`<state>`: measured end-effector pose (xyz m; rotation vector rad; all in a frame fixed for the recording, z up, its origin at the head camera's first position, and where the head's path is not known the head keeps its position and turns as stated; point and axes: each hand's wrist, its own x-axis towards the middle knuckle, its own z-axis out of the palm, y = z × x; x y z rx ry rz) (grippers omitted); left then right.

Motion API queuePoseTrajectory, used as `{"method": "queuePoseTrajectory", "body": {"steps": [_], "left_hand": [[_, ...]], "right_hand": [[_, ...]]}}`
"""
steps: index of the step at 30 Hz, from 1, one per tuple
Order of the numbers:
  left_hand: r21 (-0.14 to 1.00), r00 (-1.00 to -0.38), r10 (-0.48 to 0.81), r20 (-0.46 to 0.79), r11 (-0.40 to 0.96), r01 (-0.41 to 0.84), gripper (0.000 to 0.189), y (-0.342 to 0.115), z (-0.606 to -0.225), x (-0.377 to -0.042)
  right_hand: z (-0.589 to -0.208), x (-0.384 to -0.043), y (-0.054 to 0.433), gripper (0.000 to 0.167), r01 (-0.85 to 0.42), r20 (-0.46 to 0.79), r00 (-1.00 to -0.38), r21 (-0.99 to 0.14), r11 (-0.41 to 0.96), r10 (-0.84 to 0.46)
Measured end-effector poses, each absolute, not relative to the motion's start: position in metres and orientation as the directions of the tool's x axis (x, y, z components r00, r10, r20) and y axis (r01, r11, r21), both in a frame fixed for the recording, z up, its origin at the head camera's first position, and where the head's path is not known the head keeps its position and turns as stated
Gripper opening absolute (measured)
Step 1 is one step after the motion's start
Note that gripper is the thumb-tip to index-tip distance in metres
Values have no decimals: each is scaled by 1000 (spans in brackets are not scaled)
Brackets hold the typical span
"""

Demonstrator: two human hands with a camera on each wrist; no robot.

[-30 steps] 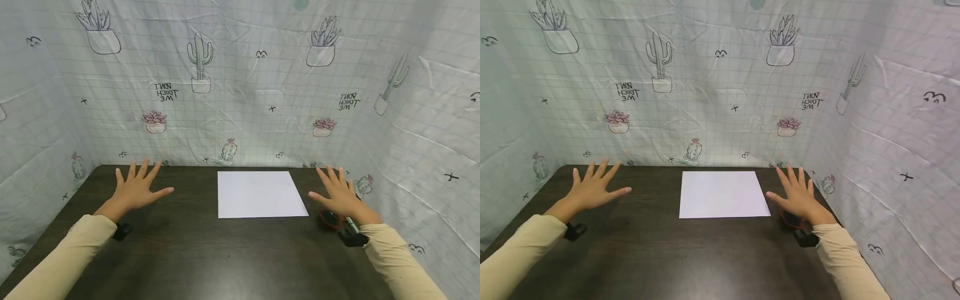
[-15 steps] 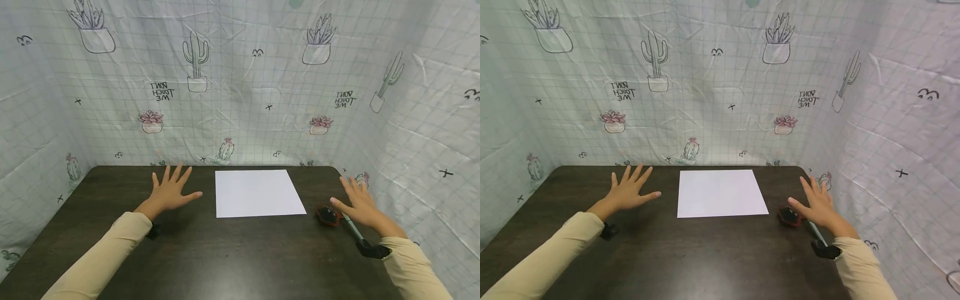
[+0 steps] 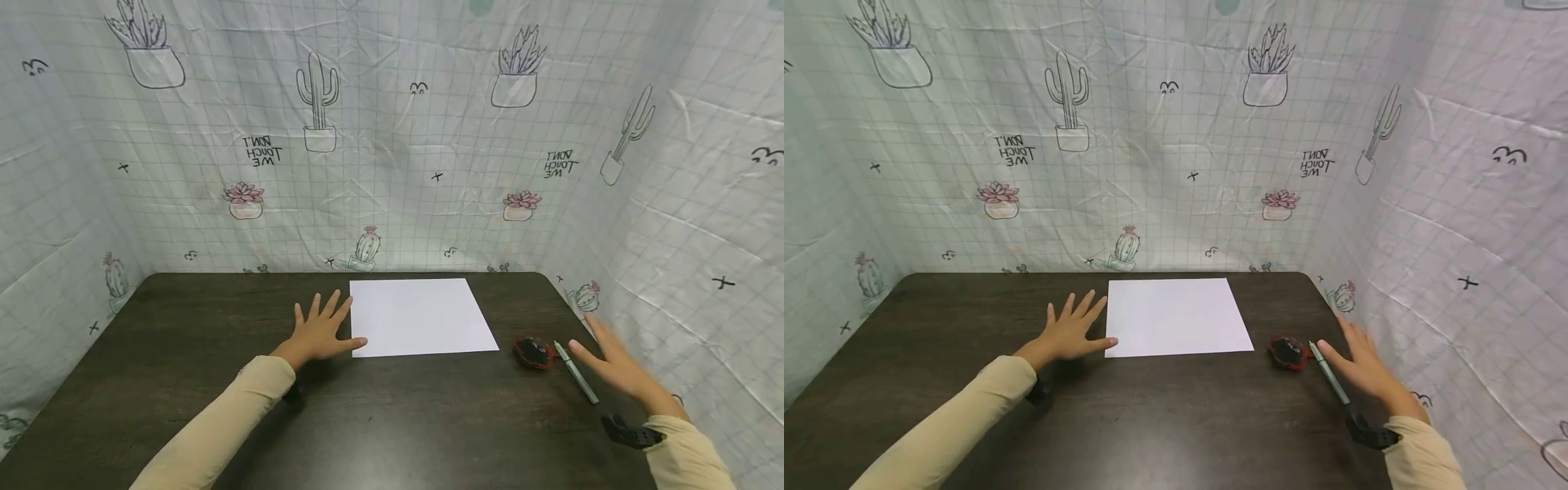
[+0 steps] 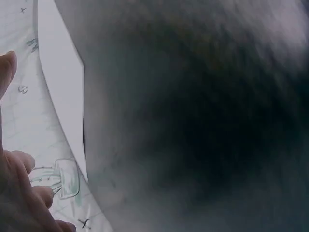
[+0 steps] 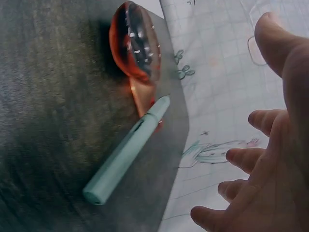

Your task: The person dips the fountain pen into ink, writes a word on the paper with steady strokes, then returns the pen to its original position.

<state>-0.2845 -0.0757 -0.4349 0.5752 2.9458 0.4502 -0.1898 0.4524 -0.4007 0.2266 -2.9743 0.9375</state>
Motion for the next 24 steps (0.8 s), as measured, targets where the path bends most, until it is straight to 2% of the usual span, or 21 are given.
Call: {"method": "queuePoseTrajectory", "body": {"steps": [4, 9, 18, 24], "left_hand": [[317, -917, 392, -69, 880, 352, 92, -66, -441, -283], [335, -904, 409, -122, 875, 351, 91, -57, -448, -282], [368, -889, 408, -209, 875, 315, 86, -56, -453, -280], [370, -880, 406, -246, 879, 303, 84, -56, -458, -283]], "right_hand": [[-409, -187, 457, 78, -91, 7, -994, -623, 777, -110], [-416, -184, 460, 77, -4, -62, -996, -638, 770, -57], [-426, -185, 465, 68, -2, -67, -995, -713, 701, -71], [-434, -189, 471, 70, 80, -135, -990, -747, 660, -32]]}}
